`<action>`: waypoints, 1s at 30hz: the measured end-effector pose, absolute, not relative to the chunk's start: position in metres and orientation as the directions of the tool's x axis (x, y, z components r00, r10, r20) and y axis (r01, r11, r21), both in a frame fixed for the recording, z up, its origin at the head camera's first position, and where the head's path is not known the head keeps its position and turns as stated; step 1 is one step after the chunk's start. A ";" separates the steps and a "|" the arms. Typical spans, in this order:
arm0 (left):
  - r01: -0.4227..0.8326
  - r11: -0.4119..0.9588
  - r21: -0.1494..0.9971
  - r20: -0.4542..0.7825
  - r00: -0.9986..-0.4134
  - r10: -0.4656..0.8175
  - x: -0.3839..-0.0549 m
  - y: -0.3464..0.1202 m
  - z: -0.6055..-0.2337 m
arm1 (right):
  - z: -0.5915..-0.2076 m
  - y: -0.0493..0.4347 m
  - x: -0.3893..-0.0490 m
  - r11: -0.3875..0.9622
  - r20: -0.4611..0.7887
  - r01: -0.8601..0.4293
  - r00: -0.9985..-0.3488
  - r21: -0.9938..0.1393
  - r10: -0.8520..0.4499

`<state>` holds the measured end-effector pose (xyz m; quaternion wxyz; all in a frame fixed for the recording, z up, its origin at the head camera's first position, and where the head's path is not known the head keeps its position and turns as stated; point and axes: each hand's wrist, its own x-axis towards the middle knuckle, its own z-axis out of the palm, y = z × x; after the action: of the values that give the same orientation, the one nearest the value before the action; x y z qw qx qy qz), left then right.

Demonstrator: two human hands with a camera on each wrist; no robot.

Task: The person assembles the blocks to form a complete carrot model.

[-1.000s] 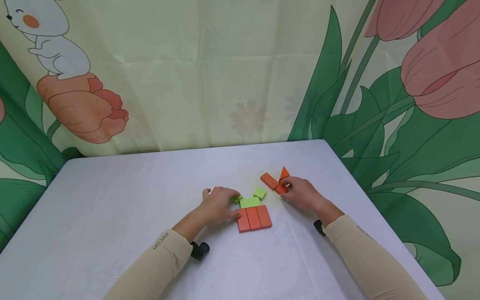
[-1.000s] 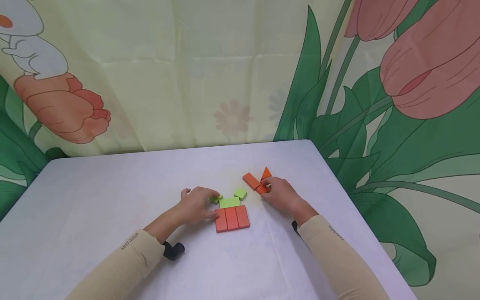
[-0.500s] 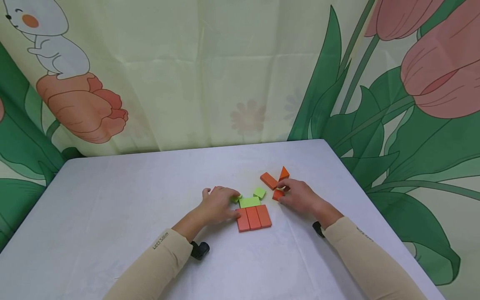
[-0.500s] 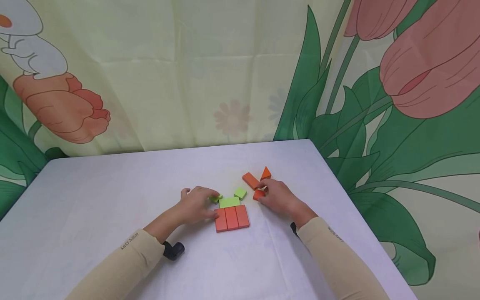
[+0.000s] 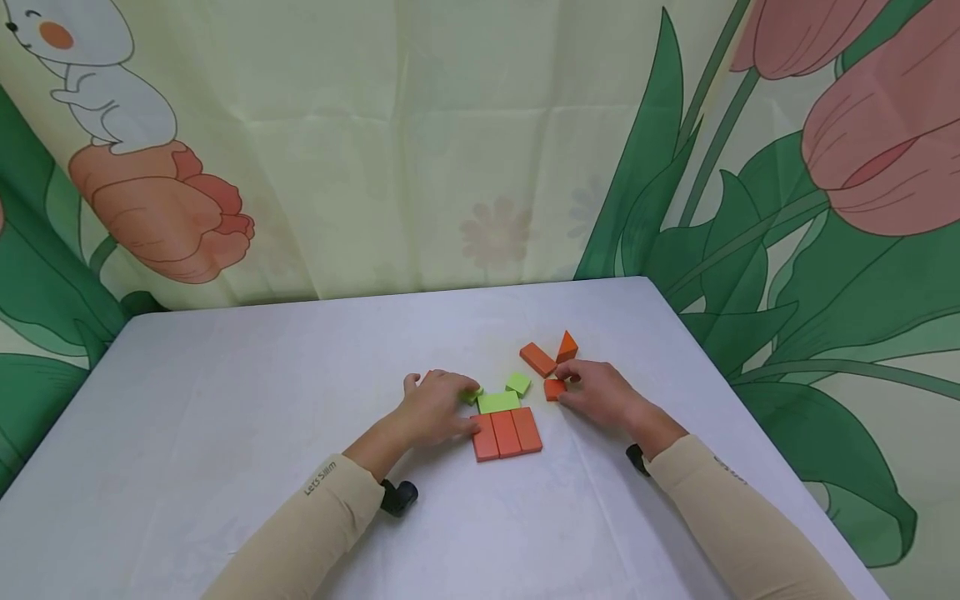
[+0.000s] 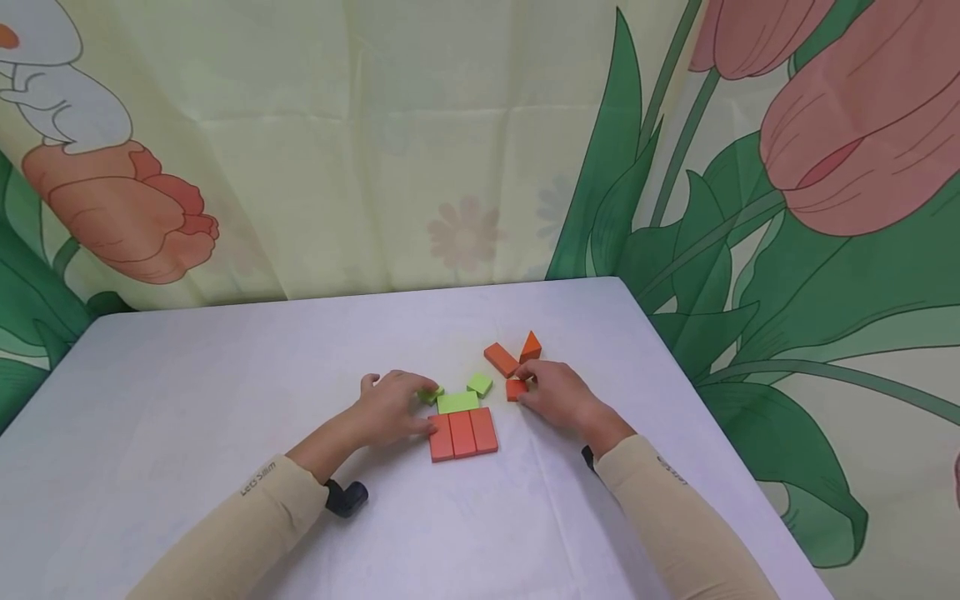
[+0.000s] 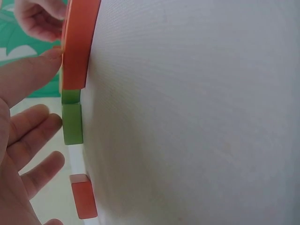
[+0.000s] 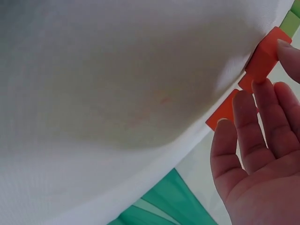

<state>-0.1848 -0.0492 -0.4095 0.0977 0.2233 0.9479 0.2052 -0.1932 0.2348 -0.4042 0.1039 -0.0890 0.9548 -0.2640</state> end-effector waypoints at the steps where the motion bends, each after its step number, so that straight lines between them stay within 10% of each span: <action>1: 0.384 0.815 0.433 -0.094 -0.881 0.464 -0.185 -0.049 -0.410 | -0.405 0.235 -0.193 0.847 -0.151 -0.114 -0.963 -0.520 -0.223; 30: 0.384 0.824 0.417 -0.099 -0.882 0.461 -0.183 -0.049 -0.406 | -0.383 0.204 -0.135 0.783 -0.105 -0.389 -0.863 -0.485 -0.493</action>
<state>-0.1834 -0.0493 -0.4056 0.0982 0.2226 0.9499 0.1963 -0.1352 0.2042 -0.3833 0.1136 -0.2353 0.9374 -0.2303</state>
